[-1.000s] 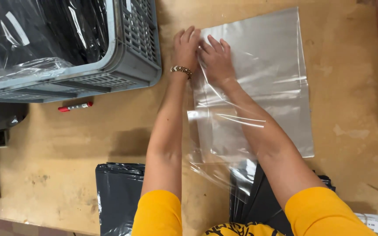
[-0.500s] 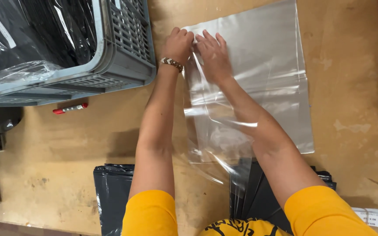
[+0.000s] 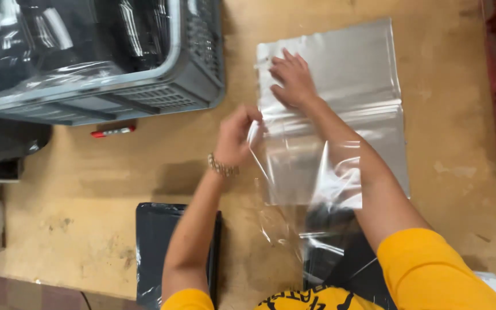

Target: Folding black plastic bags and inserting them into clear plastic sleeves for packaging

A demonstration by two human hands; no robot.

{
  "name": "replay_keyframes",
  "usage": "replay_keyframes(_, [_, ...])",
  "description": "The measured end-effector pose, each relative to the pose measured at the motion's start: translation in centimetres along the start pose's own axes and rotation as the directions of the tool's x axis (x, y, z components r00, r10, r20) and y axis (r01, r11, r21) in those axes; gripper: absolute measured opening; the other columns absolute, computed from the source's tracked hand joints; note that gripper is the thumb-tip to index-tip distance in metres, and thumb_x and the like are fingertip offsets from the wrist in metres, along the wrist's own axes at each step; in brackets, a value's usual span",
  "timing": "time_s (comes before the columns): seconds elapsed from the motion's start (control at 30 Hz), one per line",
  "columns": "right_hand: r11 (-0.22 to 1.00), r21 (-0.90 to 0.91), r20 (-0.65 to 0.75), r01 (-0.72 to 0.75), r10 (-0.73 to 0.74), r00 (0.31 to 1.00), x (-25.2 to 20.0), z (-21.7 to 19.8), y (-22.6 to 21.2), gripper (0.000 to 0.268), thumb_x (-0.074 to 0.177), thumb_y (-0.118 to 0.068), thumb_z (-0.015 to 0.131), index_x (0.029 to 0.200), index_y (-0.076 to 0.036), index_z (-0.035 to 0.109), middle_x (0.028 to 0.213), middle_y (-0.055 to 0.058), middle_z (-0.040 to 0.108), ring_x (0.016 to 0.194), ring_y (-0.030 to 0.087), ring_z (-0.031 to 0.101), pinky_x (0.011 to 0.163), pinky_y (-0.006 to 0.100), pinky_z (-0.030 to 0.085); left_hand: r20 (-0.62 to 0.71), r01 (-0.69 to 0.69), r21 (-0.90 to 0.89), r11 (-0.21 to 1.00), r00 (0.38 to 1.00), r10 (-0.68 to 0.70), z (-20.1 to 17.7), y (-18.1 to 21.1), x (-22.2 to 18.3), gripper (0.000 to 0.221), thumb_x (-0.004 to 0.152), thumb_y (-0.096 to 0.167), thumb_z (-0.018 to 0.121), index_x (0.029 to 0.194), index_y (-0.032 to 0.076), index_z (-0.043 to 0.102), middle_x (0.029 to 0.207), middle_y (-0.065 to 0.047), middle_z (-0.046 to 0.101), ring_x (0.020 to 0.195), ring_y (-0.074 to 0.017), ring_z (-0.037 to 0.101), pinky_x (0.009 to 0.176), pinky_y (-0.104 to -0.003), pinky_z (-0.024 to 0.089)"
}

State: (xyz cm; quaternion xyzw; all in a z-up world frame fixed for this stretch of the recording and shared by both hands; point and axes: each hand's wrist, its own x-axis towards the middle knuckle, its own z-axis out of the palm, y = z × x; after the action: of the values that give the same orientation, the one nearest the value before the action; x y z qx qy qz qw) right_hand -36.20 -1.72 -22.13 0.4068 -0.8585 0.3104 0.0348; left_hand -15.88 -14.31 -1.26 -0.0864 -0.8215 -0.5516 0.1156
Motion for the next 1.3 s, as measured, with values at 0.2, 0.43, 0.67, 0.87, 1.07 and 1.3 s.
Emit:
replay_keyframes(0.2, [0.728,0.685,0.008,-0.031,0.036,0.999,-9.9,-7.9,-7.6,0.017,0.104,-0.016,0.065,0.118,-0.008,0.071,0.115,0.011,0.070,0.118,0.030,0.067,0.108,0.043,0.047,-0.215,0.020,-0.046,0.999,0.976,-0.029,-1.0,10.8,-13.3,0.011,0.079,0.015,0.076,0.090,0.015,0.074,0.072,0.003,0.061,0.062,-0.0176,0.064,0.062,-0.027,0.055])
replay_keyframes(0.43, [0.016,0.953,0.303,-0.304,-0.138,0.943,-28.6,-15.4,-24.0,0.072,0.102,-0.061,0.044,0.141,-0.001,0.052,0.142,0.021,0.056,0.134,0.031,0.053,0.112,0.045,0.038,-0.612,-0.151,-0.474,0.867,0.765,-0.201,-3.7,22.6,-20.0,0.027,0.092,-0.002,0.064,0.119,-0.005,0.058,0.071,-0.015,0.067,0.056,-0.0160,0.065,0.055,-0.026,0.056])
replay_keyframes(0.67, [0.795,0.607,0.282,-0.009,-0.205,0.937,-35.4,-10.8,-32.8,0.137,0.056,-0.066,0.089,0.159,-0.001,0.026,0.163,0.022,0.032,0.151,0.039,0.034,0.125,0.053,0.027,-0.362,-0.368,-0.929,0.035,0.885,-0.293,-6.7,27.7,-28.3,0.040,0.105,0.028,0.052,0.087,0.004,0.078,0.092,-0.023,0.075,0.118,-0.0475,0.062,0.108,-0.063,0.047])
replay_keyframes(0.87, [0.482,0.830,-0.108,0.280,-0.354,0.929,-31.0,-14.6,-45.4,0.005,0.096,-0.014,0.060,0.092,-0.012,0.063,0.120,0.006,0.068,0.132,0.034,0.058,0.119,0.060,0.044,-0.811,-0.569,-0.149,0.809,0.538,0.229,-8.0,29.8,-36.3,0.056,0.109,-0.009,0.057,0.159,0.015,0.048,0.117,-0.014,0.069,0.144,-0.0401,0.055,0.114,-0.059,0.061])
replay_keyframes(1.07, [0.028,1.000,0.017,-0.013,-0.139,0.990,-29.8,-15.0,-45.5,0.018,0.103,0.002,0.036,0.094,-0.009,0.047,0.081,0.015,0.068,0.063,0.026,0.071,0.052,0.031,0.065,-0.820,-0.098,0.516,0.851,0.231,0.524,-17.7,25.9,-37.9,0.044,0.093,-0.023,0.056,0.132,-0.001,0.057,0.129,-0.012,0.059,0.122,-0.0256,0.060,0.106,-0.038,0.065])
replay_keyframes(1.3, [0.149,0.966,0.092,-0.209,0.561,0.823,-19.4,-12.4,-44.6,0.021,0.109,-0.015,0.051,0.092,-0.015,0.039,0.073,0.010,0.062,0.037,0.016,0.044,0.036,0.024,0.029,-0.801,0.321,0.513,0.796,0.514,0.308,-28.4,17.0,-33.3,0.022,0.090,-0.004,0.062,0.103,0.010,0.074,0.091,-0.002,0.075,0.089,-0.0157,0.057,0.066,-0.026,0.053])
